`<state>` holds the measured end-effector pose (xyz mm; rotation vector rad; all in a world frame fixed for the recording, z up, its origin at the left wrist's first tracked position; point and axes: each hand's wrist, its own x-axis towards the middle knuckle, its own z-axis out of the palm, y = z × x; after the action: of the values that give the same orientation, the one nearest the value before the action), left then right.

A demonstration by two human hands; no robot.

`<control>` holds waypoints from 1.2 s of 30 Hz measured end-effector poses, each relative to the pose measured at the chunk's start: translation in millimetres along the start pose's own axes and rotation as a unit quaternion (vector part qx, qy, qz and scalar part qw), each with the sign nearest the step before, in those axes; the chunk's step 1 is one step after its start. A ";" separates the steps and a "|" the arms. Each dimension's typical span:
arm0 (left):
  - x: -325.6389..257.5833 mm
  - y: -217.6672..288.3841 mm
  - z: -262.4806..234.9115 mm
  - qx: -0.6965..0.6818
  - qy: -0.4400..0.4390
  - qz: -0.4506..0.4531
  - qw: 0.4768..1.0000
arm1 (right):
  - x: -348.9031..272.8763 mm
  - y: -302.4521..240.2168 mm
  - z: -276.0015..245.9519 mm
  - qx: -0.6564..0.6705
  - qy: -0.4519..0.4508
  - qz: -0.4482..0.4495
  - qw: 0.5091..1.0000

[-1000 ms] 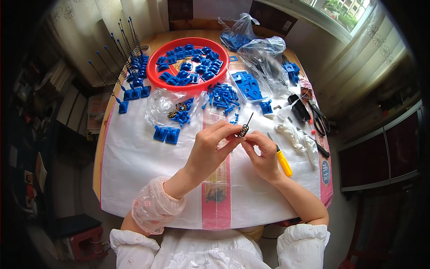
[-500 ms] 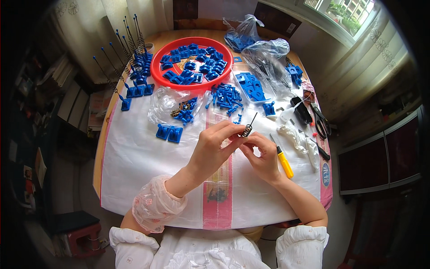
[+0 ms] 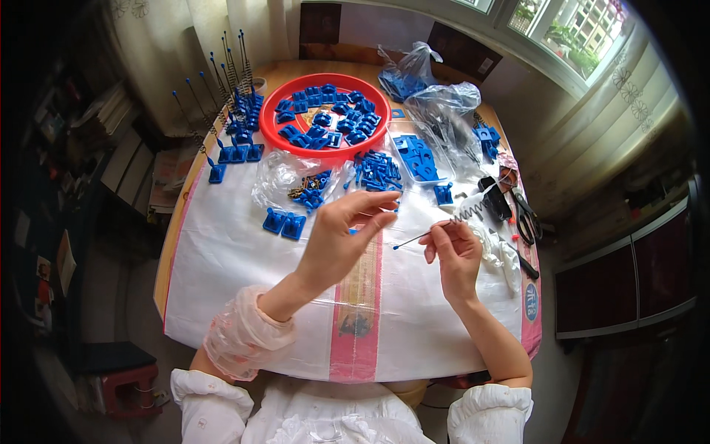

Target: Assembling components by threading wires and springs through blue plastic housings.

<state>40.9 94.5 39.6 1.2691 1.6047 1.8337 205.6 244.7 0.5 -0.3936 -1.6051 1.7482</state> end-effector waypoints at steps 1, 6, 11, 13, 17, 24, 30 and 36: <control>0.1 1.6 -5.6 -0.025 -0.003 -0.059 0.998 | 0.1 -0.3 -2.3 0.026 0.011 0.013 1.000; -33.8 -21.7 -18.5 -0.136 -0.062 -0.220 0.964 | -11.0 -10.5 7.8 0.027 0.013 -0.004 1.000; -61.3 -31.4 -0.1 -0.245 -0.039 -0.334 0.910 | -35.0 -13.3 20.1 -0.112 -0.063 -0.133 0.983; -66.6 -35.4 4.2 -0.254 -0.047 -0.335 0.906 | -38.7 -4.6 16.7 -0.155 -0.124 -0.214 0.957; -73.1 -43.3 4.3 -0.268 -0.046 -0.325 0.906 | -43.3 -0.5 20.0 -0.076 -0.060 -0.116 0.989; -68.2 -40.8 -1.4 -0.262 -0.024 -0.314 0.912 | -21.6 11.9 5.2 0.131 -0.017 0.125 0.983; -68.0 -40.9 -3.6 -0.259 -0.018 -0.305 0.916 | -18.4 11.3 3.3 0.171 -0.010 0.171 0.970; -67.8 -39.3 -3.9 -0.249 -0.016 -0.299 0.921 | -17.9 12.6 3.8 0.163 -0.017 0.173 0.971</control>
<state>62.2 50.2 -21.5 0.5020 1.2037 1.6455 211.8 230.2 -15.1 -0.5074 -1.2924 2.2505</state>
